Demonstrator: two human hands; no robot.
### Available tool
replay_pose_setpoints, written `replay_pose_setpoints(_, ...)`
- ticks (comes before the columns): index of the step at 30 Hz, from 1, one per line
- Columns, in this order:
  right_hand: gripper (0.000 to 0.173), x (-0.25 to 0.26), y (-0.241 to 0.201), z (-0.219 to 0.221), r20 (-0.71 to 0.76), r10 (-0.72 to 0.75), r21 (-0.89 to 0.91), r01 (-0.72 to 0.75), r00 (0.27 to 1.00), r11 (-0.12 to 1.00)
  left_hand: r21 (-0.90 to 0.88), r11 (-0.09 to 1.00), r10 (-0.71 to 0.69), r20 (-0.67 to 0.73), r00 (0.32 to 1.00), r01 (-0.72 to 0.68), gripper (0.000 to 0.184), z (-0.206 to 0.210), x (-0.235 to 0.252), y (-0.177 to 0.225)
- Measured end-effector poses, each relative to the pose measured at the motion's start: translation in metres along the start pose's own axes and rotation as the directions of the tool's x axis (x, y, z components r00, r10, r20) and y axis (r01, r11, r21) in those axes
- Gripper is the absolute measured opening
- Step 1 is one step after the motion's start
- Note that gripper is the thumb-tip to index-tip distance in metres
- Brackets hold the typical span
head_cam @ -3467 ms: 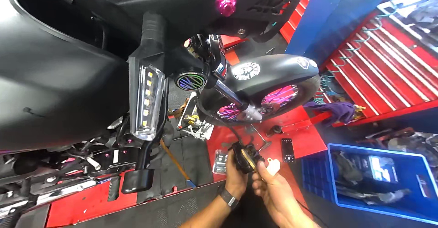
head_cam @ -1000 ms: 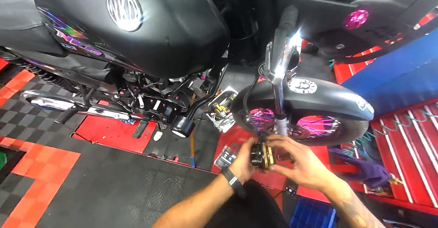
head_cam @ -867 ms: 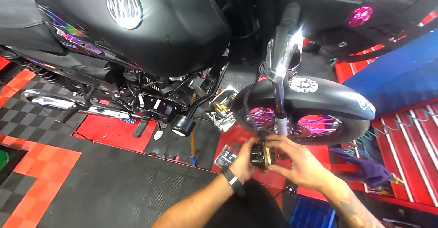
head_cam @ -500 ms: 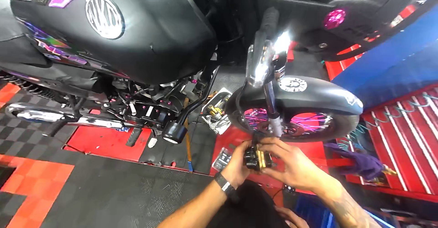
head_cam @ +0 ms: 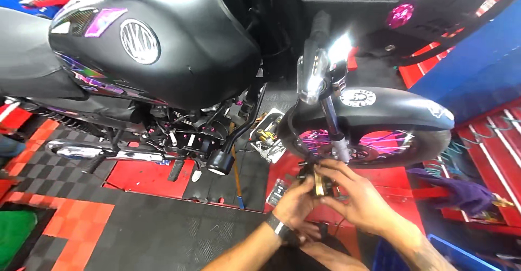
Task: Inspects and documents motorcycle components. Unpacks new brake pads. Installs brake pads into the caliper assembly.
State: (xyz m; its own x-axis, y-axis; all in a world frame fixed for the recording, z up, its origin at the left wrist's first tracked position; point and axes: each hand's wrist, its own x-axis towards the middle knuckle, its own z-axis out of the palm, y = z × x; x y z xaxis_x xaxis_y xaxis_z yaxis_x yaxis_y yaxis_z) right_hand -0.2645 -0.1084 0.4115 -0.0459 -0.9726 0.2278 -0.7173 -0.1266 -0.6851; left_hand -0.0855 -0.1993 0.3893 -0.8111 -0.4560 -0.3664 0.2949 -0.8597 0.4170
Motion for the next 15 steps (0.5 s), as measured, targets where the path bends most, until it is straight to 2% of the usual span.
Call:
replay_pose_setpoints(3,0.057,-0.003,-0.003,-0.003,-0.048,0.065,0.088,-0.061,0.997,0.994,0.079,0.997,0.025,-0.082,0.996,-0.019,0.050,0.015,-0.001,-0.004)
replay_pose_setpoints(6,0.055,-0.007,0.001,0.004,-0.071,0.110,0.153,-0.098,0.991,0.983,0.124,0.992,0.005,-0.203,0.979,0.020,0.051,0.024,0.001,-0.001)
replay_pose_setpoints(10,0.056,-0.017,0.006,0.007,0.024,0.083,0.229,-0.086,0.996,0.970,0.234,0.971,0.016,-0.260,0.966,0.047,0.058,0.017,-0.006,-0.003)
replay_pose_setpoints(12,0.057,-0.023,0.008,0.006,0.058,0.065,0.210,-0.076,0.996,0.975,0.282,0.958,0.035,-0.267,0.963,0.044,0.066,0.018,-0.010,-0.009)
replay_pose_setpoints(15,0.052,-0.023,0.001,0.014,-0.050,0.010,0.102,-0.005,0.999,0.995,0.307,0.951,0.116,-0.263,0.958,-0.031,0.069,0.021,-0.016,-0.017)
